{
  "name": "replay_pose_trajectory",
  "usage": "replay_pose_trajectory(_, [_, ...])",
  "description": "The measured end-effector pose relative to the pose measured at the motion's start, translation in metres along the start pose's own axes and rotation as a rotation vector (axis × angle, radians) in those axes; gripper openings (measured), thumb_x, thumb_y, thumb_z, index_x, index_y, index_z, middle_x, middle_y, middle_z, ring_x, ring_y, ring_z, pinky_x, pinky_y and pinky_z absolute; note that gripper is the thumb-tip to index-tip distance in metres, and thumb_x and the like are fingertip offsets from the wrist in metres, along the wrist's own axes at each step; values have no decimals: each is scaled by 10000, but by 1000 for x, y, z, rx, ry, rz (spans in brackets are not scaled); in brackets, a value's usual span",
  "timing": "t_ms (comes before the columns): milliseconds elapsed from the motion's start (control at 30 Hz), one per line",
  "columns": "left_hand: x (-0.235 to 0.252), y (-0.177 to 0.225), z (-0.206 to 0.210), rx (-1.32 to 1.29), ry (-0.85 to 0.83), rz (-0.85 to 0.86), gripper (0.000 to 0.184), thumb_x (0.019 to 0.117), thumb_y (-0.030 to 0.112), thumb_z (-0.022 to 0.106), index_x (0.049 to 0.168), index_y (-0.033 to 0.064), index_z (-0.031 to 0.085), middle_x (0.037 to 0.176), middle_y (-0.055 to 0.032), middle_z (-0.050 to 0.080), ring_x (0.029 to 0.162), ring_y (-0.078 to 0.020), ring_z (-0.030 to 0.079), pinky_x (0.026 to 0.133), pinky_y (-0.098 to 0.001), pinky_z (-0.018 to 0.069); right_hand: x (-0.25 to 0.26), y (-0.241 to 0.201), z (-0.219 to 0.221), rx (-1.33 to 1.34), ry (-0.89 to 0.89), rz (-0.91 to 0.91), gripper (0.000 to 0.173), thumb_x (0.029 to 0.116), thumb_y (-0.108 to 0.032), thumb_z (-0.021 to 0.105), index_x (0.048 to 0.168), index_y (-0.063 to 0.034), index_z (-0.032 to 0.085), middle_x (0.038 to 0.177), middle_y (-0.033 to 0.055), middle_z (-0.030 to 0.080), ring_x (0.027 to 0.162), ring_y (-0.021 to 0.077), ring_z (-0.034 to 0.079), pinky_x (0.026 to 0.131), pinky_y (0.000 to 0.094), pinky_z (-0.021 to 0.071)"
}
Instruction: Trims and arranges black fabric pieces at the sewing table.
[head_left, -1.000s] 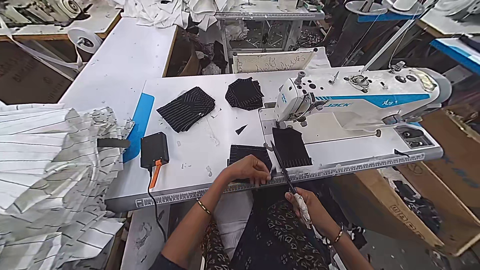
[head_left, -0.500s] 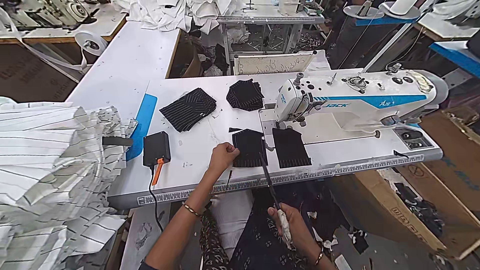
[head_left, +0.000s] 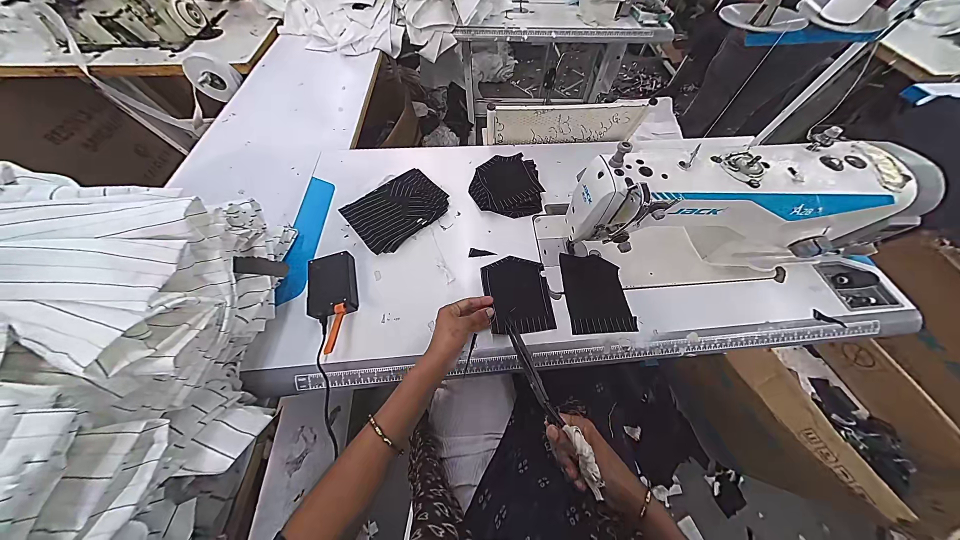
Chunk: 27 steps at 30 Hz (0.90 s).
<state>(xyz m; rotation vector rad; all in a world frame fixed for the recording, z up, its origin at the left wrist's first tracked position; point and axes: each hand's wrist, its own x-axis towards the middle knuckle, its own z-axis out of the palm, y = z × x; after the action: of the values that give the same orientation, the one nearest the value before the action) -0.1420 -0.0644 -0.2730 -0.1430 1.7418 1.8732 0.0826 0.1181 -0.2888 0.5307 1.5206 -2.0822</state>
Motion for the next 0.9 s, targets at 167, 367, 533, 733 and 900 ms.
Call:
replay_pose_trajectory(167, [-5, -8, 8, -52, 32, 30, 230, 943, -46, 662, 1171, -78, 668, 1011, -116, 741, 836, -132, 722, 808, -290, 603, 2, 2, 9, -20, -16, -12, 333, 944, -476, 676, 872, -174, 555, 597, -112, 529, 480, -11, 516, 464, 145, 440])
replay_pose_trajectory(367, [-15, -13, 14, -1, 56, 75, 272, 923, -44, 690, 1192, -75, 662, 1004, -111, 737, 803, -120, 718, 792, -278, 607, 10, -1, 17, -52, 30, -48, 319, 951, -445, 674, 884, -166, 536, 591, -111, 513, 484, -7, 512, 478, 153, 440])
replay_pose_trajectory(533, [-16, -20, 14, 29, 57, 118, 309, 919, -38, 697, 1224, -63, 656, 1070, -114, 726, 793, -104, 702, 783, -267, 601, 13, 5, 13, -129, 59, -43, 319, 949, -446, 677, 847, -176, 539, 578, -115, 502, 474, -12, 494, 469, 157, 419])
replay_pose_trajectory(733, [-15, -26, 15, 28, 34, 161, 342, 934, -69, 648, 1276, -62, 631, 1133, -114, 715, 787, -91, 694, 786, -262, 597, 11, 9, 16, -125, 104, -38, 280, 956, -336, 709, 806, -150, 564, 548, -90, 529, 447, -1, 499, 450, 166, 418])
replay_pose_trajectory(900, [-15, -26, 16, 27, 22, 175, 380, 944, -75, 624, 1323, -60, 602, 1214, -114, 696, 798, -82, 689, 785, -252, 587, 9, 7, 25, -58, 96, -35, 299, 989, -360, 659, 808, -149, 549, 553, -80, 536, 446, 8, 513, 444, 167, 430])
